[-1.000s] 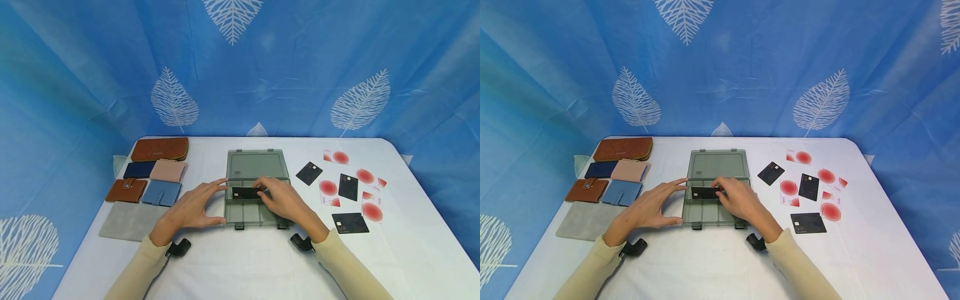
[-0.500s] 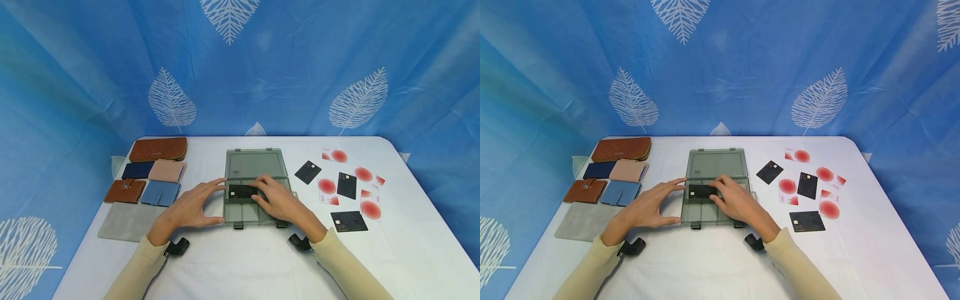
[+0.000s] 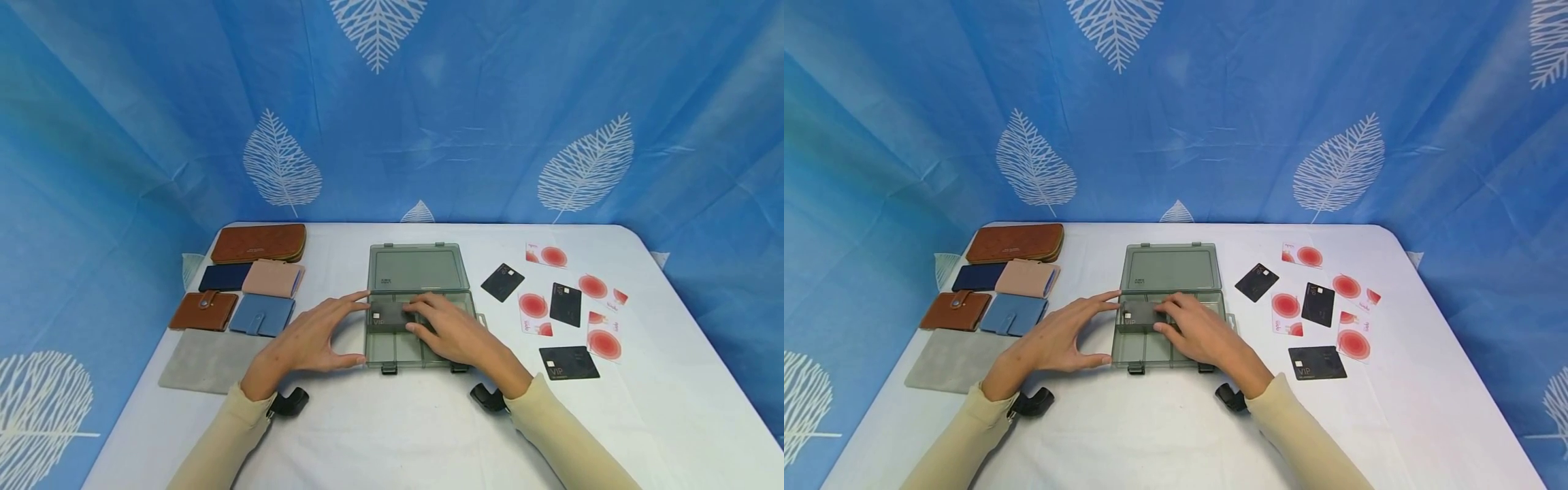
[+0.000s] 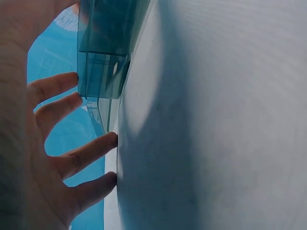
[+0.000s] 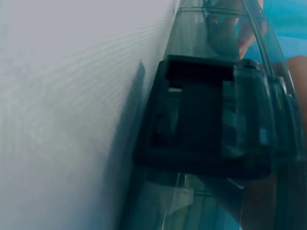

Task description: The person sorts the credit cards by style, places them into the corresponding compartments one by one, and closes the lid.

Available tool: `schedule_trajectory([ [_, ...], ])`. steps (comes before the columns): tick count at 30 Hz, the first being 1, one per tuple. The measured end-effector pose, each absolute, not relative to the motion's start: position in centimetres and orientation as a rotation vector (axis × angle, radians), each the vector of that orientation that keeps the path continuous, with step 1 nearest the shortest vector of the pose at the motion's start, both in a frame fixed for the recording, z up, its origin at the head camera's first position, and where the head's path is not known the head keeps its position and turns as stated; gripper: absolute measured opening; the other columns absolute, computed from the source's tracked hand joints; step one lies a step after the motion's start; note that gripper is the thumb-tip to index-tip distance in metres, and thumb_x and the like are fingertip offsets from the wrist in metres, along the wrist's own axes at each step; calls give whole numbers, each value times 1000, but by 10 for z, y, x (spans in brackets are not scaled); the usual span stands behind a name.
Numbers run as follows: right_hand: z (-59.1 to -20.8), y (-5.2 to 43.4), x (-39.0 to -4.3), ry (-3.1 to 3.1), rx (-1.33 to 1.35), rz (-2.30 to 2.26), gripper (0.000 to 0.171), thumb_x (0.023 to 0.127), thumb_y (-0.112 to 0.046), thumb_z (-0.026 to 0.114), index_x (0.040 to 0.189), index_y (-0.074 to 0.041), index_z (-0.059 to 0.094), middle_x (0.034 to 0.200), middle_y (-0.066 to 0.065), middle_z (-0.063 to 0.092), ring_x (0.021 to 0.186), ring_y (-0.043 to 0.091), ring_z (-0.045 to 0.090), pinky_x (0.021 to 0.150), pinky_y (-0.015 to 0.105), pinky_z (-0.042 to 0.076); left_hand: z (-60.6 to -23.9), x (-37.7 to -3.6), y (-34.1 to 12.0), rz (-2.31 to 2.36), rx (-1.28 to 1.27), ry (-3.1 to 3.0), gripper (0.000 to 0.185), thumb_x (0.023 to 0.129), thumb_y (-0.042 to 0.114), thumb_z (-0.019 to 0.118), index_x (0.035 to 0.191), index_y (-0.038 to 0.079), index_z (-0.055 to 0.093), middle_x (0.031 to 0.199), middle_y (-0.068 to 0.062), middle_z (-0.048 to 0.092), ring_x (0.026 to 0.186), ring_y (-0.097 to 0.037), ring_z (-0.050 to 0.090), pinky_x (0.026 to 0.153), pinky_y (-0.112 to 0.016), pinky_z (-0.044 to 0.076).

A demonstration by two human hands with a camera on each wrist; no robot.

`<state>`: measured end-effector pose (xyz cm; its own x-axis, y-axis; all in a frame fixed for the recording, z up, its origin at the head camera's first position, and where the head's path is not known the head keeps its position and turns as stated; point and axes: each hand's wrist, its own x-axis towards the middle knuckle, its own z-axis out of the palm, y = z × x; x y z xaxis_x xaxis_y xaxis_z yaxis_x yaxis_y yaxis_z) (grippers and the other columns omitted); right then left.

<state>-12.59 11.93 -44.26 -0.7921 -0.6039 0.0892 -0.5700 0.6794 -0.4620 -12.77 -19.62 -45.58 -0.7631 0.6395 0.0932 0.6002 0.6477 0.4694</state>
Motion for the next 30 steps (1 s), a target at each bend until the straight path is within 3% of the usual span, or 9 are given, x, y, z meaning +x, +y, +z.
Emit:
schedule_trajectory([
  [10,-442,119,-126,2789,-954,-697,43,111,-36,61,144,-10,68,156,19,57,144,39,54,115,58,45,-457,-128,-194,728,1081,2813,83,92,59,79,159,18,53,175,0,33,149,-32,49,112,-60,47],
  [18,-444,119,-126,2798,-956,-671,43,111,-37,61,144,-10,68,157,19,56,144,39,53,116,58,44,-456,-127,-193,724,1062,2820,85,90,61,80,158,18,54,174,5,34,149,-29,50,115,-58,46],
  [30,-438,133,-132,2770,-917,-777,40,111,-32,63,144,-10,68,145,10,68,137,32,62,112,54,49,-457,-126,-192,724,1043,2814,86,90,61,81,160,19,52,175,6,34,148,-30,51,112,-61,47],
])
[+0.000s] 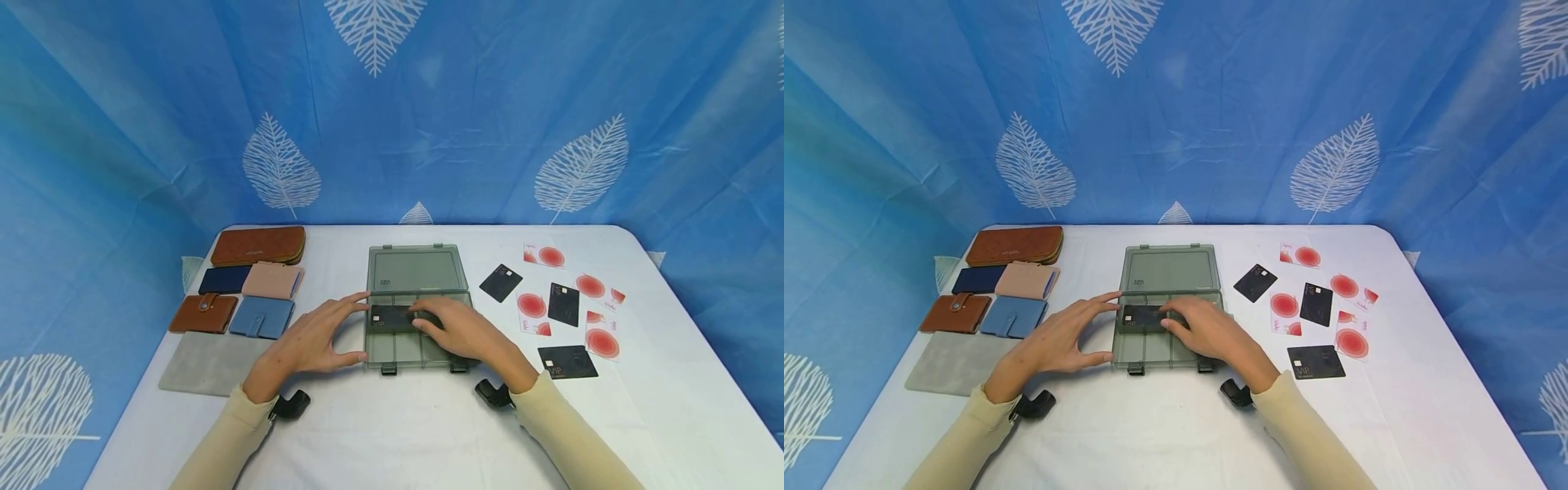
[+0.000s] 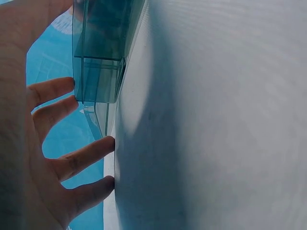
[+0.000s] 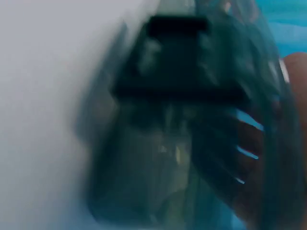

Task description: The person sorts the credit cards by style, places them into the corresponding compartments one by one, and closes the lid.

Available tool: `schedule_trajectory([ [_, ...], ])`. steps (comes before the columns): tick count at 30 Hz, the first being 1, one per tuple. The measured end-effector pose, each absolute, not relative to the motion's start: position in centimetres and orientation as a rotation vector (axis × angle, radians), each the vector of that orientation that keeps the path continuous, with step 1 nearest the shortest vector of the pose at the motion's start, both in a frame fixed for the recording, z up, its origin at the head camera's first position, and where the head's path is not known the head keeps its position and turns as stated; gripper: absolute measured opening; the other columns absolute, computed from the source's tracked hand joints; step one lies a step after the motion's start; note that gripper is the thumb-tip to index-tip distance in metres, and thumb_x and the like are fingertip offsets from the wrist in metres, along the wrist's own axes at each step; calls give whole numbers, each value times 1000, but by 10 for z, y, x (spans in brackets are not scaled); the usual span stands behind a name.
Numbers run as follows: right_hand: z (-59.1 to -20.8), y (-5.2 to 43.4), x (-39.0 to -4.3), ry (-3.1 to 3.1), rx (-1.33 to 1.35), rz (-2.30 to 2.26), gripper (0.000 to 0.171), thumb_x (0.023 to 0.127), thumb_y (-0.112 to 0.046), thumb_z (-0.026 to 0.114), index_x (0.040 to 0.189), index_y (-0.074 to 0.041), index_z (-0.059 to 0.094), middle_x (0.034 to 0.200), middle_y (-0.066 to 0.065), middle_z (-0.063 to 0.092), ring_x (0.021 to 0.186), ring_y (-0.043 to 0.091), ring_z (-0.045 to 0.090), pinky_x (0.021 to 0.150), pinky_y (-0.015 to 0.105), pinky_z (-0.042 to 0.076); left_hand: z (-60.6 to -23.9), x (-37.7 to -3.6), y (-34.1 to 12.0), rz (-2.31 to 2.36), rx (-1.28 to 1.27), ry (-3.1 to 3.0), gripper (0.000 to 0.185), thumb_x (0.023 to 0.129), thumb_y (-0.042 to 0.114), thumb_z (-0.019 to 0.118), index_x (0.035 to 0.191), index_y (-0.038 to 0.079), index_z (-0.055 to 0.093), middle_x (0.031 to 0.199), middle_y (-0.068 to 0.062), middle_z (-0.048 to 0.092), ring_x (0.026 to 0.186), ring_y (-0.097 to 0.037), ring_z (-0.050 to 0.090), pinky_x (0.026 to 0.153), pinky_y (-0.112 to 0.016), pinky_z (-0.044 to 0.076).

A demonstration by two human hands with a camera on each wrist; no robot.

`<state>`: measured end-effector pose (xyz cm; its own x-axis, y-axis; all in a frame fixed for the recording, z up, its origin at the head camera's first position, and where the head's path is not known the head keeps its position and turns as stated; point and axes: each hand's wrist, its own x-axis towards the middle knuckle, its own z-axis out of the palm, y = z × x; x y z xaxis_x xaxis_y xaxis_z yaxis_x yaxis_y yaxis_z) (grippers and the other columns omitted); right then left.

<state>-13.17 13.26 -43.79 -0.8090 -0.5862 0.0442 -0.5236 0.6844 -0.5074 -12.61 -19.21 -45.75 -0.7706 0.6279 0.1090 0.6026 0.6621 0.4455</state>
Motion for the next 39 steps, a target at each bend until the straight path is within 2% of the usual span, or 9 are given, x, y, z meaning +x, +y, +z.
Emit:
schedule_trajectory([
  [10,-417,182,-140,2841,-909,-977,35,106,-17,71,140,-8,71,136,8,73,116,31,73,93,54,59,-456,-127,-193,715,1038,2816,87,90,63,80,160,19,52,174,8,34,148,-29,51,112,-60,47],
  [15,-413,211,-143,2889,-852,-980,36,104,-11,73,139,-6,70,134,9,74,116,32,73,96,55,58,-457,-126,-194,718,1049,2820,87,90,64,79,159,19,53,174,8,35,148,-29,51,112,-60,48],
  [21,-411,243,-144,2935,-734,-929,39,101,-10,77,139,-7,70,126,13,75,111,33,74,93,58,58,-457,-126,-193,737,1049,2815,87,89,61,81,159,18,53,174,8,34,148,-29,51,112,-61,47],
  [27,-414,273,-143,2921,-619,-829,44,99,-8,78,142,-6,68,136,21,70,120,44,70,98,63,56,-457,-127,-193,739,1046,2818,87,89,60,82,159,18,53,174,8,35,147,-28,52,111,-61,48],
  [35,-426,308,-141,2908,-664,-699,50,92,-1,82,140,-3,69,135,20,71,121,42,67,99,62,56,-459,-127,-194,740,1045,2814,87,90,64,79,160,19,53,174,10,34,148,-28,51,111,-60,48],
  [39,-431,321,-138,2899,-714,-678,54,88,0,86,139,-4,70,137,19,70,128,44,63,103,65,52,-459,-127,-194,730,1040,2819,87,90,65,79,160,20,53,174,11,33,148,-28,51,110,-61,48],
])
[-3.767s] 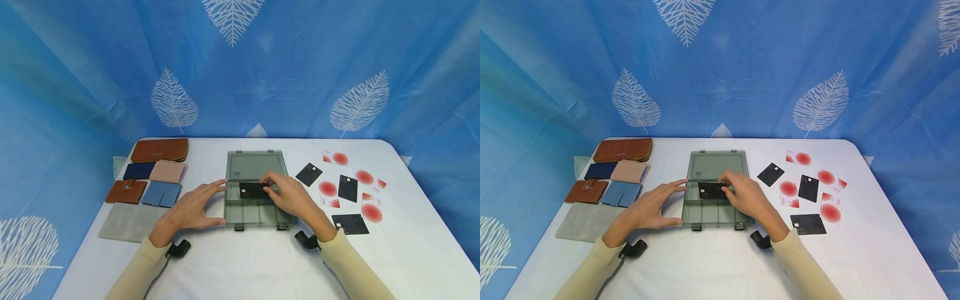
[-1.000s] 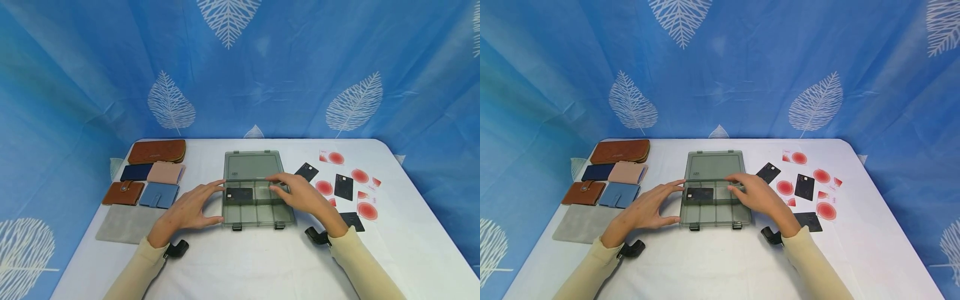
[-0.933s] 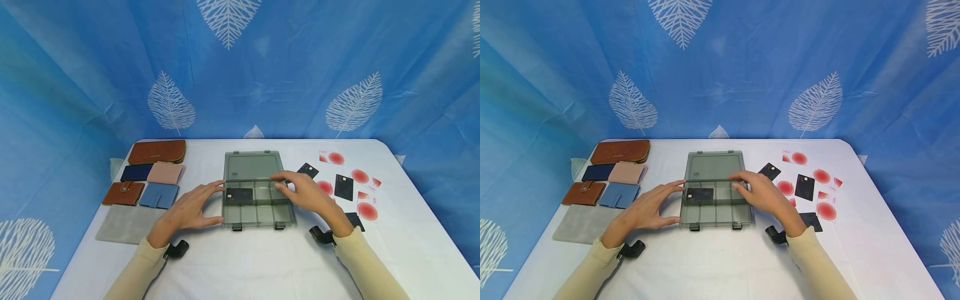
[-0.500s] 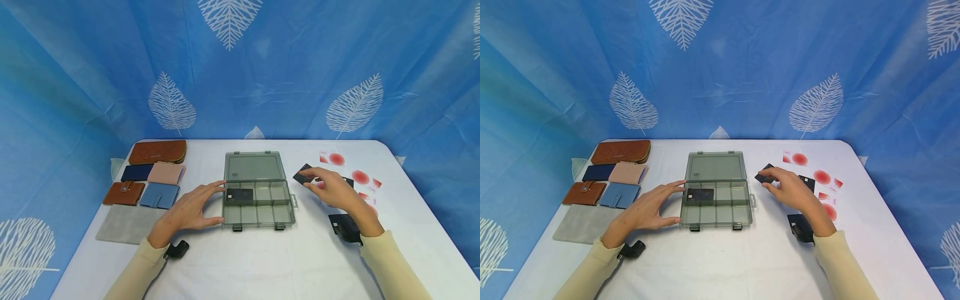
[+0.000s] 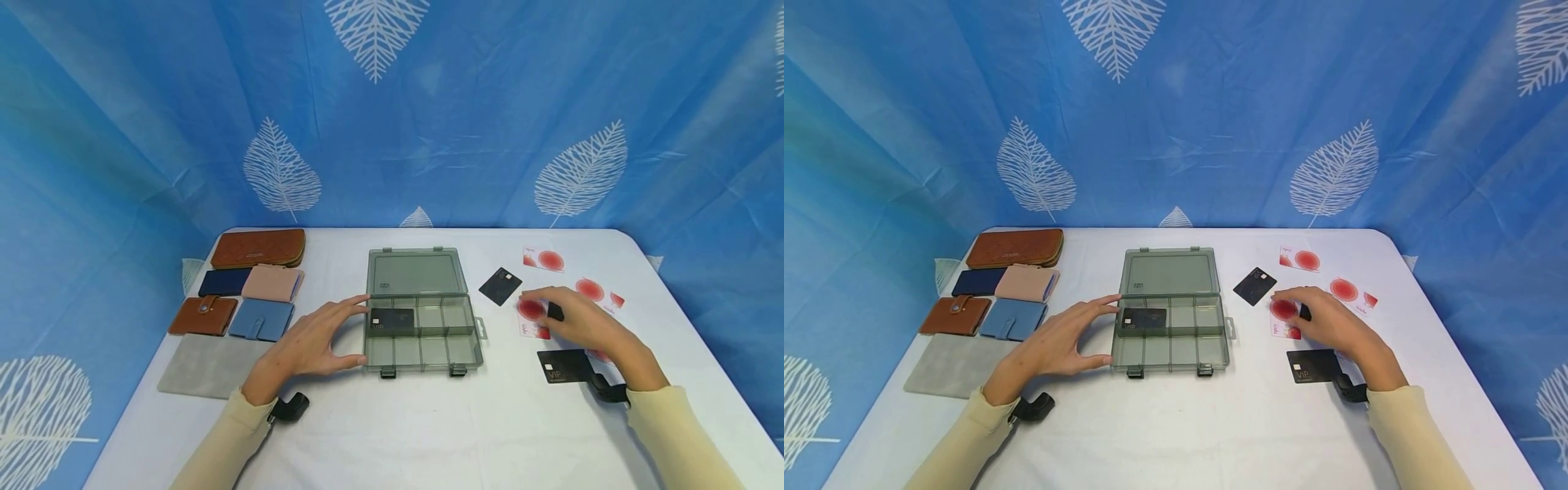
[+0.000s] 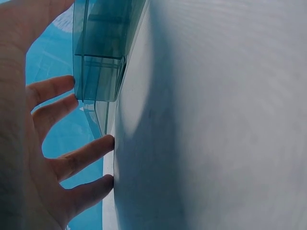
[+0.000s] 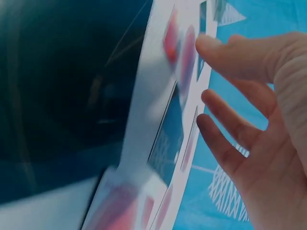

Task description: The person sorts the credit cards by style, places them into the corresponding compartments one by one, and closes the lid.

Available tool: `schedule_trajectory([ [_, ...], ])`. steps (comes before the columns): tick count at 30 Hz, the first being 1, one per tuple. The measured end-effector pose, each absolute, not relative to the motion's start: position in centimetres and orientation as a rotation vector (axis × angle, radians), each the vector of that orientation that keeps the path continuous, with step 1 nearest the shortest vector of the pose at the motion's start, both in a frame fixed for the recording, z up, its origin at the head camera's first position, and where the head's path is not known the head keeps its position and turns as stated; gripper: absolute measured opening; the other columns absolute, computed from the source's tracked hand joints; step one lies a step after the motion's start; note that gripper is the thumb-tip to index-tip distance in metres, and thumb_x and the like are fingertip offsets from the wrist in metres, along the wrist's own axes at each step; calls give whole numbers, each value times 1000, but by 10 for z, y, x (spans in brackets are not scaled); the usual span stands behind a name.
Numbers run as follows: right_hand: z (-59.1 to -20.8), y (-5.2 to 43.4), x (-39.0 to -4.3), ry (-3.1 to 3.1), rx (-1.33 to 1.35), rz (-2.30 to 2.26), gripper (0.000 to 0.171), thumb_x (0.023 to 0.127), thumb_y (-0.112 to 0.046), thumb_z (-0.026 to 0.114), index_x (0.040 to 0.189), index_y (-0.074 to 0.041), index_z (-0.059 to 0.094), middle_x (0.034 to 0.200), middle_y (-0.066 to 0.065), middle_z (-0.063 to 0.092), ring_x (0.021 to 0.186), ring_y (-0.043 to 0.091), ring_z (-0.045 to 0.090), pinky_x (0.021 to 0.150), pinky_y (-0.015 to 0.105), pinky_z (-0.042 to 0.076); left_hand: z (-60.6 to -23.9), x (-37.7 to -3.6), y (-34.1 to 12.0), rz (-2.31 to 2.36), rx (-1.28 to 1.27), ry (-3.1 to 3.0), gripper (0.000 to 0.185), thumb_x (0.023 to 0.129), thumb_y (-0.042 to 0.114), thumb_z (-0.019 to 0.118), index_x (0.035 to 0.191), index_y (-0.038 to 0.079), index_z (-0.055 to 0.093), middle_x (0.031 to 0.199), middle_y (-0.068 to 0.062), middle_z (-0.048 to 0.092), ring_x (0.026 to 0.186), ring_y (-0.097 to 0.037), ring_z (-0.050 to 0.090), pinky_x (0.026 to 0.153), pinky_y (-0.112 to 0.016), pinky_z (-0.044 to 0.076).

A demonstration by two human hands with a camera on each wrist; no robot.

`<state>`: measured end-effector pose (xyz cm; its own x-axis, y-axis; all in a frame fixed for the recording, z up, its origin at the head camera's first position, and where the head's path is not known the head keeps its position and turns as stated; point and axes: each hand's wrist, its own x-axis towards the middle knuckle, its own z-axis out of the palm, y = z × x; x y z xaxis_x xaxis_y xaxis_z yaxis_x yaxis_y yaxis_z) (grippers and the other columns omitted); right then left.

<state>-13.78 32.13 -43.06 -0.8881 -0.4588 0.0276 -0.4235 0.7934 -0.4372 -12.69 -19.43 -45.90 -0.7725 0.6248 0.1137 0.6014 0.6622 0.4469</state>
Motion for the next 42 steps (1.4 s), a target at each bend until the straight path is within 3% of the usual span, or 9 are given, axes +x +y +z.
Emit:
schedule_trajectory([
  [6,-439,326,-136,2874,-745,-684,55,87,-14,91,139,-10,73,143,18,68,135,47,55,108,69,46,-459,-128,-194,730,1041,2816,87,89,62,80,160,20,52,175,10,33,149,-28,50,111,-62,48],
  [13,-448,319,-140,2953,-792,-617,58,87,-31,92,136,-7,73,136,19,68,131,45,56,108,68,46,-461,-127,-194,732,1035,2824,87,89,62,81,160,21,52,175,9,32,149,-29,50,109,-62,49],
  [19,-448,322,-141,2942,-817,-597,49,92,-23,87,135,-4,74,133,18,64,128,41,54,104,66,50,-462,-125,-193,728,1044,2835,88,88,62,81,160,21,52,175,9,33,148,-29,51,108,-62,50],
  [23,-448,326,-139,2932,-789,-554,50,90,-20,88,135,-3,74,132,18,64,127,41,53,102,65,52,-462,-124,-192,729,1041,2832,88,88,62,81,160,21,52,174,8,34,149,-29,50,109,-62,49],
  [32,-447,334,-137,2900,-753,-564,59,86,-29,92,138,-7,73,147,18,65,144,50,44,112,77,36,-462,-122,-193,722,1026,2833,88,88,62,81,160,21,52,175,9,33,148,-29,50,106,-62,51],
  [42,-442,337,-134,2888,-709,-566,57,84,-20,93,137,-13,74,134,17,67,132,45,52,104,71,48,-462,-121,-193,717,1014,2845,89,88,64,81,161,22,52,175,11,32,147,-28,51,103,-62,53],
])
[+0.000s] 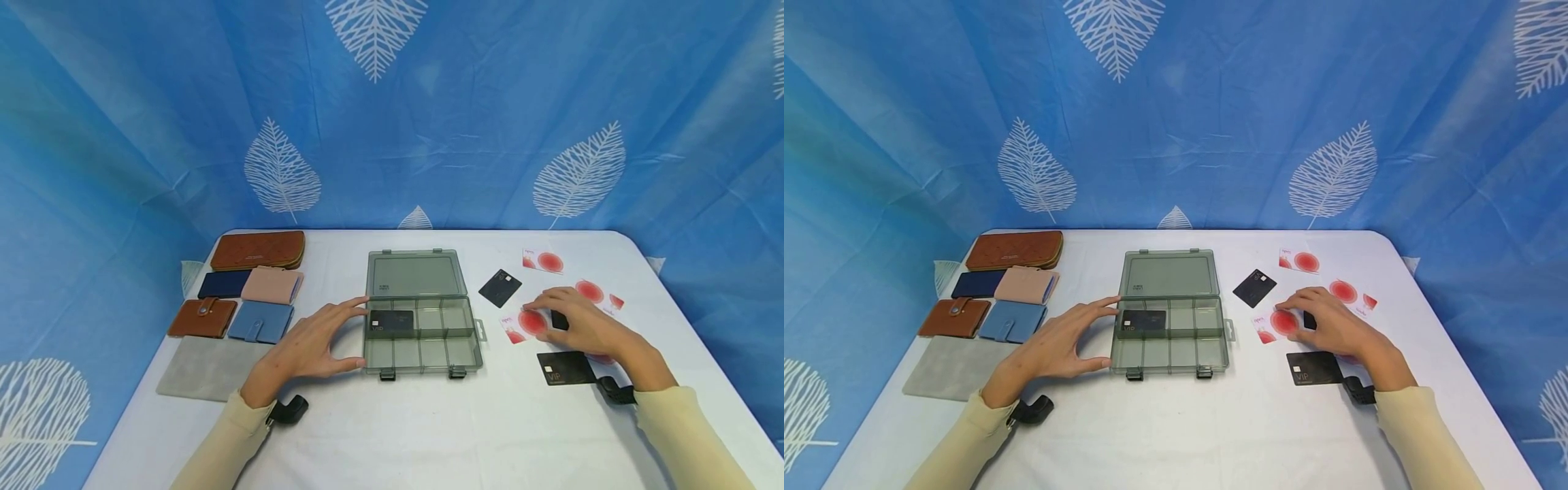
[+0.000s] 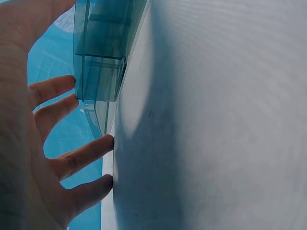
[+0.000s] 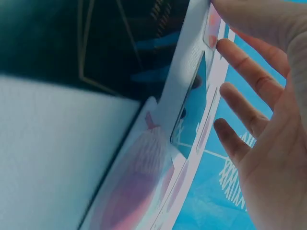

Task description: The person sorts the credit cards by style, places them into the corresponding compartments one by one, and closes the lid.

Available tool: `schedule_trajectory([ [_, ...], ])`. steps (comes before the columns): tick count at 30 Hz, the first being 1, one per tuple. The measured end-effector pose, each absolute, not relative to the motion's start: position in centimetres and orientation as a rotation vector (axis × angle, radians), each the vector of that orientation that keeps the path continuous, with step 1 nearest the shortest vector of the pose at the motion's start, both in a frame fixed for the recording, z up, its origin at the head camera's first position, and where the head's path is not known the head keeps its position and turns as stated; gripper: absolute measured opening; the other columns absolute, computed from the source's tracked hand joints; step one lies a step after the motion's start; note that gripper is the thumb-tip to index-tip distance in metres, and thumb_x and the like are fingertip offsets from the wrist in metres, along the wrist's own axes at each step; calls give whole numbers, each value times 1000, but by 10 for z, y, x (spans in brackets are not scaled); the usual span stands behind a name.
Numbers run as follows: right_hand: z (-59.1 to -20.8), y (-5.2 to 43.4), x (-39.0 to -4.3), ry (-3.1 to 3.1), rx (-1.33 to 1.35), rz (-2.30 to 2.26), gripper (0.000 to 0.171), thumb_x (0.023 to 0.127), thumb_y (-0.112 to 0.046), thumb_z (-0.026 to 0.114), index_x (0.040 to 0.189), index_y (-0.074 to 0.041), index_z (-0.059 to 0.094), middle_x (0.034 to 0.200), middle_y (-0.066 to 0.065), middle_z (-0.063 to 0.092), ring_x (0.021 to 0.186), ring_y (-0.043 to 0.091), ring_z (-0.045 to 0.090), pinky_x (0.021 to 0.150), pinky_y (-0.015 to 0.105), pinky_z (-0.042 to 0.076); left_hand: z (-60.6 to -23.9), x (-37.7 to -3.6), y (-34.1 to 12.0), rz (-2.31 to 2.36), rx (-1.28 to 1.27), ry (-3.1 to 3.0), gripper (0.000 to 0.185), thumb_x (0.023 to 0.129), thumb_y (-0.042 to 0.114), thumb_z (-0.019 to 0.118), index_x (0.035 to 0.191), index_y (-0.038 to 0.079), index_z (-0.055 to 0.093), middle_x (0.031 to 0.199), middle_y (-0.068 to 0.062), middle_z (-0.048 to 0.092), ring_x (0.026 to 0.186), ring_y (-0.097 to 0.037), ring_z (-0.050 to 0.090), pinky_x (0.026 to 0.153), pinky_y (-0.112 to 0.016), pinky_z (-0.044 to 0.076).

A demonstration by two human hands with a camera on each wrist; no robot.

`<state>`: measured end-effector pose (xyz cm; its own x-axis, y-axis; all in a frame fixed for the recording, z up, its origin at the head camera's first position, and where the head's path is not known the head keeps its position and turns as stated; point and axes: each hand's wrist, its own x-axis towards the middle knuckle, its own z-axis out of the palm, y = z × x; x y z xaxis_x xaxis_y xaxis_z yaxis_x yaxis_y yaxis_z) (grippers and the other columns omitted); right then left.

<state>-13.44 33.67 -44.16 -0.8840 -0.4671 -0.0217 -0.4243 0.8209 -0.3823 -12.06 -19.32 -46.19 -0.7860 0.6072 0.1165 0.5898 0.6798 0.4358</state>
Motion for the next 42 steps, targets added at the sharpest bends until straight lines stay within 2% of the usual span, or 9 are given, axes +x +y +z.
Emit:
schedule_trajectory([
  [11,-442,338,-136,2848,-660,-578,52,85,-19,92,134,-11,75,131,17,68,130,46,52,106,72,46,-461,-120,-193,709,1004,2852,89,88,64,81,161,23,51,175,10,33,147,-29,51,102,-63,53],
  [18,-443,339,-134,2857,-621,-605,40,85,-21,93,121,-13,77,123,14,68,124,42,54,104,69,49,-460,-120,-193,704,1015,2859,90,87,65,80,161,23,52,174,10,33,146,-29,52,102,-62,53],
  [23,-442,339,-134,2862,-594,-598,48,85,-23,92,128,-10,74,130,17,66,128,45,51,106,71,46,-460,-122,-193,702,1017,2862,90,87,64,81,162,23,50,174,10,33,146,-29,52,103,-62,53],
  [32,-438,336,-137,2850,-584,-548,54,84,-24,94,130,-5,71,126,18,67,122,42,53,103,69,49,-461,-121,-192,701,1019,2866,90,87,65,81,161,23,51,174,9,34,145,-29,53,101,-61,54],
  [38,-440,335,-135,2871,-531,-603,56,82,-21,95,129,-8,67,130,20,64,124,42,51,101,69,51,-461,-121,-191,704,1028,2875,89,87,64,81,161,22,52,174,8,35,144,-29,54,103,-61,53],
  [42,-442,337,-132,2874,-515,-651,53,86,-16,92,132,-10,66,130,17,68,123,42,58,101,68,52,-461,-121,-190,699,1039,2878,89,88,64,80,160,20,53,174,5,36,146,-29,53,105,-61,52],
])
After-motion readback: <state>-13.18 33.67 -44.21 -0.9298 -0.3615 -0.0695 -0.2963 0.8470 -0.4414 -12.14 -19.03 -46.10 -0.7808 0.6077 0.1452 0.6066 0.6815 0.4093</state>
